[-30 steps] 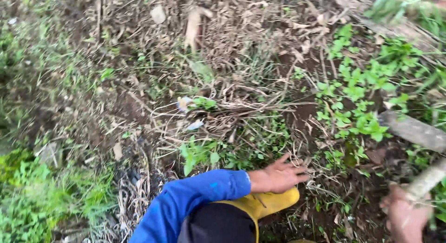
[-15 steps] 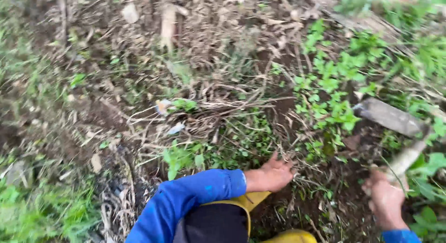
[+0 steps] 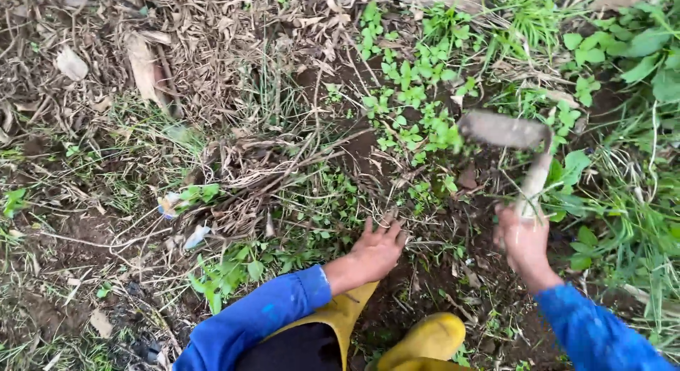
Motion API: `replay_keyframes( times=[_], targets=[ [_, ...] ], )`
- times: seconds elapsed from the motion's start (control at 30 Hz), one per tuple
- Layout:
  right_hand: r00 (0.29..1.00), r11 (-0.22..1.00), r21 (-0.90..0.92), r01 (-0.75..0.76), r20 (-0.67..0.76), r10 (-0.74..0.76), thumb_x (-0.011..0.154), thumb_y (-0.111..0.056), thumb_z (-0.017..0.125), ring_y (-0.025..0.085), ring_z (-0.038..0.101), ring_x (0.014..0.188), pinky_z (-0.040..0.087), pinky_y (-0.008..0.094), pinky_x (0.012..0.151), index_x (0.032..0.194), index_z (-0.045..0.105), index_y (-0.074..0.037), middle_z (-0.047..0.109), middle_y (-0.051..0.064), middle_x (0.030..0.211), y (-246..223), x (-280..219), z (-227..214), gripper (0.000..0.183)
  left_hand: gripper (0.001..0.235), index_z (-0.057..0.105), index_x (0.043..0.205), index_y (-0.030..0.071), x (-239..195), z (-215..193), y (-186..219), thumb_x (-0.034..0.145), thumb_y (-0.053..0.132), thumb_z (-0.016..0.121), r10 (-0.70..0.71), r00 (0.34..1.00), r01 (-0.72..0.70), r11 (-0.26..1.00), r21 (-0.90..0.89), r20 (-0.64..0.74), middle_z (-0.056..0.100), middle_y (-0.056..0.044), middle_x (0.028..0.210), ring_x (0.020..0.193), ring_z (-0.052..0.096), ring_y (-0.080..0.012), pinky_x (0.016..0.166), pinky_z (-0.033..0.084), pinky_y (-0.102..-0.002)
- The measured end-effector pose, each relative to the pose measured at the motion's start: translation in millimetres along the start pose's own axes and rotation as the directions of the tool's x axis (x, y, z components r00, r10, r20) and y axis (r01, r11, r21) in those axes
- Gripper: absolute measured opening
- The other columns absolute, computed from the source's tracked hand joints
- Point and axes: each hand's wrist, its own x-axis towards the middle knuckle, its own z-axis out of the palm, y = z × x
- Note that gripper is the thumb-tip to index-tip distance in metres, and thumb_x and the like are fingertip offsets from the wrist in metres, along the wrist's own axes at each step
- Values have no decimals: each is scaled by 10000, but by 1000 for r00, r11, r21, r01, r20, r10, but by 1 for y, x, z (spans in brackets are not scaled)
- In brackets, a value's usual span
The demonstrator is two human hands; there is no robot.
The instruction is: The person uses a hand hoe to loosen soil and remove weeds from a garden bed. They repeatedly strike the ground, pull out uprooted weeds by hand, and clear debris while working across a small area.
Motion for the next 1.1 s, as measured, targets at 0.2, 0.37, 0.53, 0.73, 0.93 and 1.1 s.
replay_keyframes(
  times=[0.2,0.37,0.53,0.73,0.93,1.1],
  targets=[
    [992,993,-52,110,72,-106,1004,-60,614,175,536,374,480,281,346,1014,493,5,552,94,565,-43,30,19,137,584,320,1555,83,-5,-45,6,1005,278,339,-26,972,-41,960,277,235,329,-294,1536,1516,213,-460,1167,169,-724],
    [996,999,-34,-34,87,36,932,5,535,161,475,314,431,302,310,971,515,11,535,74,533,1,10,3,44,604,345,1556,35,-13,-74,10,1020,241,531,-57,966,87,990,-108,254,335,-291,1543,1535,149,-445,1174,110,-695],
    [996,998,36,42,75,-44,986,-21,568,166,529,368,474,272,356,1049,474,-23,575,95,637,-29,20,16,113,618,361,1543,19,-17,-77,11,1005,238,571,-56,968,88,988,-123,243,350,-294,1526,1530,153,-453,1166,125,-692],
    [993,998,54,29,113,-35,988,-49,565,112,501,384,469,227,360,1017,489,-51,539,35,622,-58,39,41,81,642,462,1486,-22,-14,-71,10,935,197,708,-38,987,58,991,-124,159,395,-282,1486,1512,227,-478,1132,258,-717],
    [976,993,-118,9,219,17,970,-25,568,175,503,334,448,288,308,981,512,1,540,91,537,-23,17,9,63,658,468,1487,-18,-13,-65,8,925,208,725,-38,988,55,992,-112,147,388,-270,1489,1509,245,-472,1128,287,-711],
    [986,998,-60,-34,163,44,977,3,541,165,493,371,461,269,346,1143,476,53,569,117,646,-43,22,13,185,679,457,1493,-5,-9,-52,10,923,252,723,-38,988,53,994,-96,152,365,-266,1490,1514,223,-484,1121,283,-724]
  ],
)
